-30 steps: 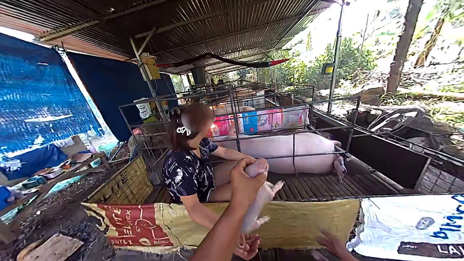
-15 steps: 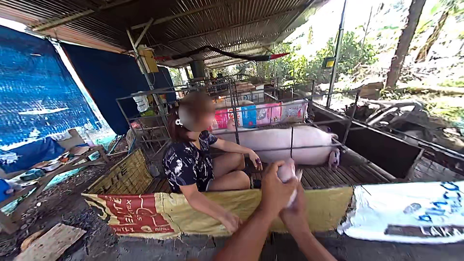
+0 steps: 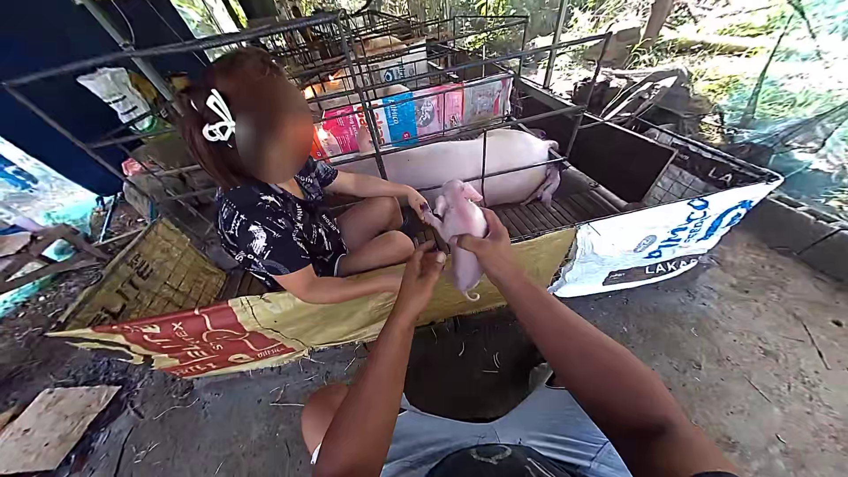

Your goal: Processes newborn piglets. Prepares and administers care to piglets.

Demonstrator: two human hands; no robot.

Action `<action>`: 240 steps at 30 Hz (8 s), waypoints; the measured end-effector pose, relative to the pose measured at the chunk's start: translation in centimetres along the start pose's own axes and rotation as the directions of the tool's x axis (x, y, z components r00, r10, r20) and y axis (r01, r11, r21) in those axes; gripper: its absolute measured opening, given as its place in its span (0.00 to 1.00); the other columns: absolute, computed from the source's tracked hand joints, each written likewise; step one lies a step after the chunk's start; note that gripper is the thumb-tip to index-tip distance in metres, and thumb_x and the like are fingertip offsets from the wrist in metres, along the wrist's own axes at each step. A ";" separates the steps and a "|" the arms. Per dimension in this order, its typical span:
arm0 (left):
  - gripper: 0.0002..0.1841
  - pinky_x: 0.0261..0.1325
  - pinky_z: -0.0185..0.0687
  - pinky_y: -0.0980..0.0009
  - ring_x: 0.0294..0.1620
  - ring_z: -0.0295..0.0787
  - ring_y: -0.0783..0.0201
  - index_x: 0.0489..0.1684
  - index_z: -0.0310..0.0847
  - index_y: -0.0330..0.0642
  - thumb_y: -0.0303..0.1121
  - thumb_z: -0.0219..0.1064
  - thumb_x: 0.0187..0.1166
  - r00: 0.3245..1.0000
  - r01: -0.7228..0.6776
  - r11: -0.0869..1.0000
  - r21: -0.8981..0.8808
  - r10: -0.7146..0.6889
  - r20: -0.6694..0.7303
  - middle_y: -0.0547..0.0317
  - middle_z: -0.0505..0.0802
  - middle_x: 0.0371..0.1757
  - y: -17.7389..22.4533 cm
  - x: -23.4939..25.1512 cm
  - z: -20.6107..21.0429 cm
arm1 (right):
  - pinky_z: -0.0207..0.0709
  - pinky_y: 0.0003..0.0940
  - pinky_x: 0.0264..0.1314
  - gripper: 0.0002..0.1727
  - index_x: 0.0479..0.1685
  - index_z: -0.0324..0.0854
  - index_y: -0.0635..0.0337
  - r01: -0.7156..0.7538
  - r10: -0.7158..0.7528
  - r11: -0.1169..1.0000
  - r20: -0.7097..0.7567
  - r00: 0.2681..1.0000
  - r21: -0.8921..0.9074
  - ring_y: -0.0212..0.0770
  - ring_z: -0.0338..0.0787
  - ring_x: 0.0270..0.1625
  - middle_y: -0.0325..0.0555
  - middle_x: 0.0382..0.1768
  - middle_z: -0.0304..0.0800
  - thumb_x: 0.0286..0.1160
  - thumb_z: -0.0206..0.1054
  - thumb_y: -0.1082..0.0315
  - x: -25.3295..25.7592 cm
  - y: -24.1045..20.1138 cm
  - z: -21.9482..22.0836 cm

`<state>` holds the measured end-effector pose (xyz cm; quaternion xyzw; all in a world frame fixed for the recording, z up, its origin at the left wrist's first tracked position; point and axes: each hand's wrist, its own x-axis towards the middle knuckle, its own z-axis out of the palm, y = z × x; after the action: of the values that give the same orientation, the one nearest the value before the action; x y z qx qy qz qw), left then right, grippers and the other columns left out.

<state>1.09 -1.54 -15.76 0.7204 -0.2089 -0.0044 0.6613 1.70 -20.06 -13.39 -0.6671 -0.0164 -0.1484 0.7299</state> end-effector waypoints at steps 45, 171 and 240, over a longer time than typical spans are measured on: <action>0.19 0.60 0.86 0.49 0.55 0.90 0.53 0.56 0.78 0.47 0.51 0.55 0.84 0.885 -0.244 0.313 -0.918 -0.316 -0.343 0.50 0.91 0.50 -6.3 -4.5 1.0 | 0.86 0.39 0.65 0.35 0.69 0.79 0.65 -0.104 0.115 0.991 0.144 0.983 -0.081 0.40 0.88 0.66 0.50 0.63 0.89 0.68 0.78 0.49 -18.9 6.0 4.0; 0.13 0.61 0.89 0.57 0.52 0.94 0.56 0.46 0.92 0.40 0.40 0.69 0.82 0.937 -0.256 0.721 -0.644 0.021 -0.349 0.47 0.95 0.49 3.1 -7.2 0.0 | 0.87 0.30 0.60 0.28 0.58 0.86 0.58 0.182 -0.032 0.918 0.392 0.919 -0.353 0.26 0.93 0.51 0.39 0.45 0.95 0.59 0.81 0.51 -10.7 0.7 4.3; 0.03 0.51 0.90 0.65 0.43 0.89 0.64 0.34 0.89 0.41 0.29 0.76 0.74 0.922 -0.299 0.954 -0.004 0.288 -0.258 0.59 0.90 0.40 1.1 -9.8 -3.9 | 0.88 0.22 0.43 0.04 0.40 0.92 0.56 0.479 -0.290 0.842 0.540 0.790 -0.247 0.24 0.91 0.38 0.35 0.36 0.94 0.73 0.72 0.72 -9.7 -1.6 3.4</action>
<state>-7.09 5.10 -16.90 0.6612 -0.2277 0.1828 0.6911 -7.32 -14.92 -13.61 -0.7899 -0.3072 -0.1260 0.5155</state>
